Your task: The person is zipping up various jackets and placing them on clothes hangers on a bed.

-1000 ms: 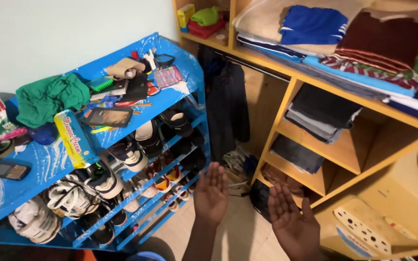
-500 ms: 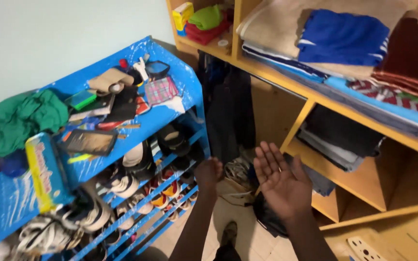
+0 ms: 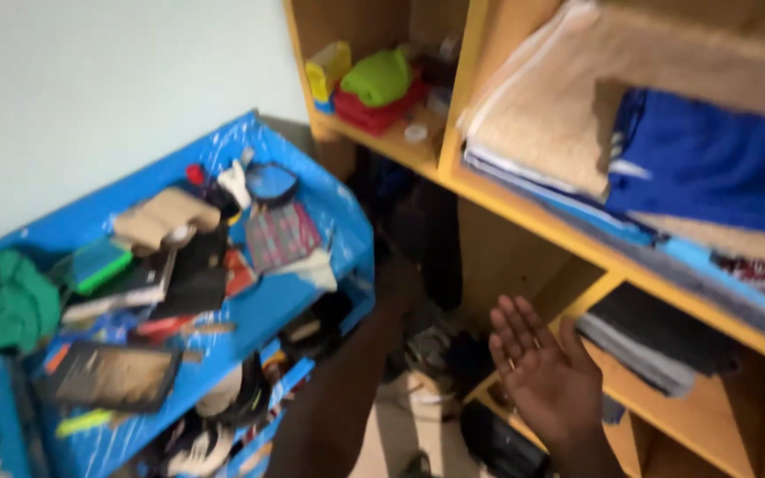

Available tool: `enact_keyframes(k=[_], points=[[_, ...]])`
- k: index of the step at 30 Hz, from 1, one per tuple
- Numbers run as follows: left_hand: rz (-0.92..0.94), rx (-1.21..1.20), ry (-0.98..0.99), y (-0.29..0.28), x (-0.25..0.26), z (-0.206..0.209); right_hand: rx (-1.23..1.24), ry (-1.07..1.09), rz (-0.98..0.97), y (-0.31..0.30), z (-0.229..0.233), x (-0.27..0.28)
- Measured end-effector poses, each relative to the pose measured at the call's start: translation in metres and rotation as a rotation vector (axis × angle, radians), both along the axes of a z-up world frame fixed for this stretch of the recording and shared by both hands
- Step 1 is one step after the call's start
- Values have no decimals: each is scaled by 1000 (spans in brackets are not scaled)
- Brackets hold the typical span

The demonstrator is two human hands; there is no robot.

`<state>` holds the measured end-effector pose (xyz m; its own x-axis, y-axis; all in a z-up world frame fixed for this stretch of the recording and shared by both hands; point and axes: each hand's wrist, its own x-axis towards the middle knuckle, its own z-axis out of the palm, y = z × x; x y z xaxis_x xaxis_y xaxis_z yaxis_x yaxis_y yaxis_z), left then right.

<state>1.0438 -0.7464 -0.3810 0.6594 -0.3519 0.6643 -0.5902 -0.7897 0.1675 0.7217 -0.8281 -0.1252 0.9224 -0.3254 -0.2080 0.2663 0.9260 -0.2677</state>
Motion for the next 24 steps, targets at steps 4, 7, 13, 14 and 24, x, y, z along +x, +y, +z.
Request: enact_keyframes(k=[4, 7, 13, 14, 24], points=[[-173, 18, 362, -17, -10, -10, -48, 31, -37, -15, 0, 6], [-94, 17, 593, -15, -35, 60, -62, 87, -45, -15, -5, 15], [-92, 419, 508, -41, -8, 28, -67, 177, 25, -5, -14, 33], [-79, 419, 528, -36, -15, 34, -64, 193, 43, 3, -18, 31], [-146, 414, 678, -29, -84, 233, -84, 237, 188, 27, -29, 33]])
